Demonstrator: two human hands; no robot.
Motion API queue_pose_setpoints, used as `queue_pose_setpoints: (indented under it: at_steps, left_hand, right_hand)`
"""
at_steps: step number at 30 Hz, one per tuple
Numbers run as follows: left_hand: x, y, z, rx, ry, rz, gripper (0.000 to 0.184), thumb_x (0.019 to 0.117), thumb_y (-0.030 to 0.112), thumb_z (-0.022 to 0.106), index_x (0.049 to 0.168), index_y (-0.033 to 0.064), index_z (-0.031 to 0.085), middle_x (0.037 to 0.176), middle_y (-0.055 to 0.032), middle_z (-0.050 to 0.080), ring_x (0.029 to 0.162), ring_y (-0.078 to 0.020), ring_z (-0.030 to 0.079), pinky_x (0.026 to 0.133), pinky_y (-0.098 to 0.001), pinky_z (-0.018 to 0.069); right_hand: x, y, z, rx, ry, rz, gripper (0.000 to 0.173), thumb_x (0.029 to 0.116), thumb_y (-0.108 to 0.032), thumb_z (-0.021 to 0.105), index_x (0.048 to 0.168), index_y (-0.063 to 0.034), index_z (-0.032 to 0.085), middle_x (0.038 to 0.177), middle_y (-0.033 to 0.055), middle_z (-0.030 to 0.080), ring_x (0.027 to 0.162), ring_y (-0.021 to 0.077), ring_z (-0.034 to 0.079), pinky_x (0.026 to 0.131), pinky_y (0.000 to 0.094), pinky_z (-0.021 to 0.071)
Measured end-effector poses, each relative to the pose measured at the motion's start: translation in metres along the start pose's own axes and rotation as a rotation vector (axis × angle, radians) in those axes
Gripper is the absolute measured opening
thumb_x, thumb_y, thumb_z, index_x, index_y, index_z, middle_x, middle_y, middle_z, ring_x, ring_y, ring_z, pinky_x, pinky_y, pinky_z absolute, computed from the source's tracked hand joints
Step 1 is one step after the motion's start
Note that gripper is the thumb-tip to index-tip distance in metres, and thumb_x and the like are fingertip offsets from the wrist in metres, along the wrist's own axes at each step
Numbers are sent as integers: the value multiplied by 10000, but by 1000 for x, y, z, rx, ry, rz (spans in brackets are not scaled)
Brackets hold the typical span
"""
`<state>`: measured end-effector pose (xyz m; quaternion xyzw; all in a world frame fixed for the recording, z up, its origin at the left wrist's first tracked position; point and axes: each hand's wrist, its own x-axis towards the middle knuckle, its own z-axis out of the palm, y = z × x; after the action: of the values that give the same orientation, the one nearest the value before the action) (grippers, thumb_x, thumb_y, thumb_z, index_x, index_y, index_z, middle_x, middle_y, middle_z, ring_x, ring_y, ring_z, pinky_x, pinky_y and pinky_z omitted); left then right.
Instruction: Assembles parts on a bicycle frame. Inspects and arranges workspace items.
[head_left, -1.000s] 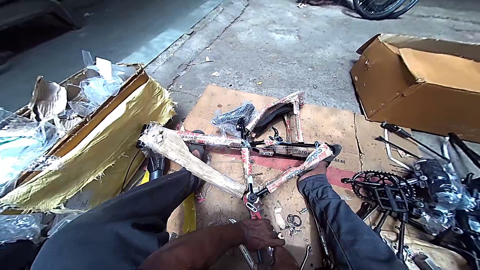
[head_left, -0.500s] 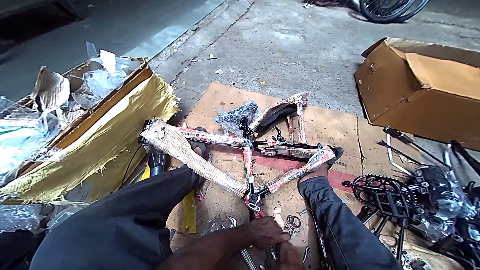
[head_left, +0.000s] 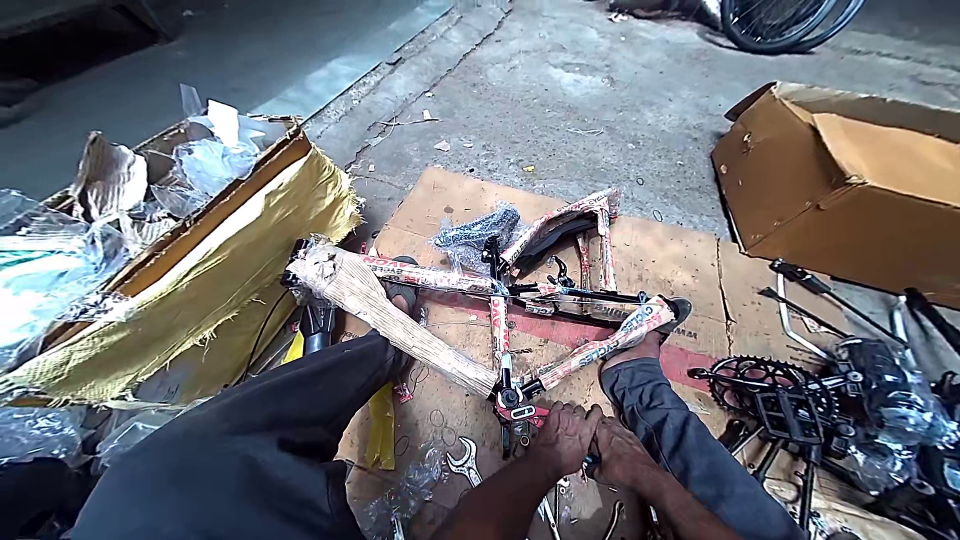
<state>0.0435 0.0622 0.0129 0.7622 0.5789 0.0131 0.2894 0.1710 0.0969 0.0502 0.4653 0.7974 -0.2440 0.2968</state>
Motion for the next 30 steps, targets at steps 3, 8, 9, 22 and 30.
queue_pose_setpoints:
  at_steps: [3, 8, 9, 22, 30]
  left_hand:
    - [-30, -19, 8, 56, -59, 239, 565, 932, 32, 600, 1480, 97, 479, 1145, -223, 689, 1090, -396, 666, 1007, -552, 489]
    - [-79, -64, -6, 255, -253, 722, 537, 881, 25, 702, 1385, 133, 550, 1036, -162, 700, 982, -369, 677, 954, -540, 507]
    - [-79, -66, -6, 264, -247, 737, 560, 866, 20, 714, 1388, 131, 546, 1050, -159, 698, 990, -367, 674, 949, -536, 508]
    - [-11, -4, 3, 42, -43, 64, 750, 832, 25, 694, 1524, 107, 417, 1215, -209, 667, 1141, -386, 642, 1024, -549, 469]
    - [-73, -55, -2, 243, -245, 653, 631, 848, 24, 719, 1436, 108, 507, 1065, -171, 688, 997, -371, 673, 972, -546, 501]
  right_hand:
    - [-32, -36, 32, 131, -22, 89, 825, 797, -423, 787, 1412, 55, 516, 1404, 273, 561, 1317, 411, 544, 1077, 558, 448]
    - [-77, -117, 79, 490, 53, 181, 856, 801, -657, 717, 1304, 29, 617, 1190, 234, 696, 1125, 378, 676, 972, 563, 519]
    - [-77, -114, 74, 495, 2, 165, 895, 797, -682, 718, 1338, 20, 596, 1220, 229, 685, 1150, 372, 663, 994, 562, 507]
    - [-8, -10, 8, -12, -55, 28, 851, 748, -433, 821, 1392, 35, 518, 1412, 240, 553, 1330, 390, 527, 1090, 536, 438]
    - [-72, -99, 74, 446, -4, 198, 854, 750, -620, 765, 1322, -7, 600, 1196, 200, 698, 1124, 352, 676, 962, 551, 522]
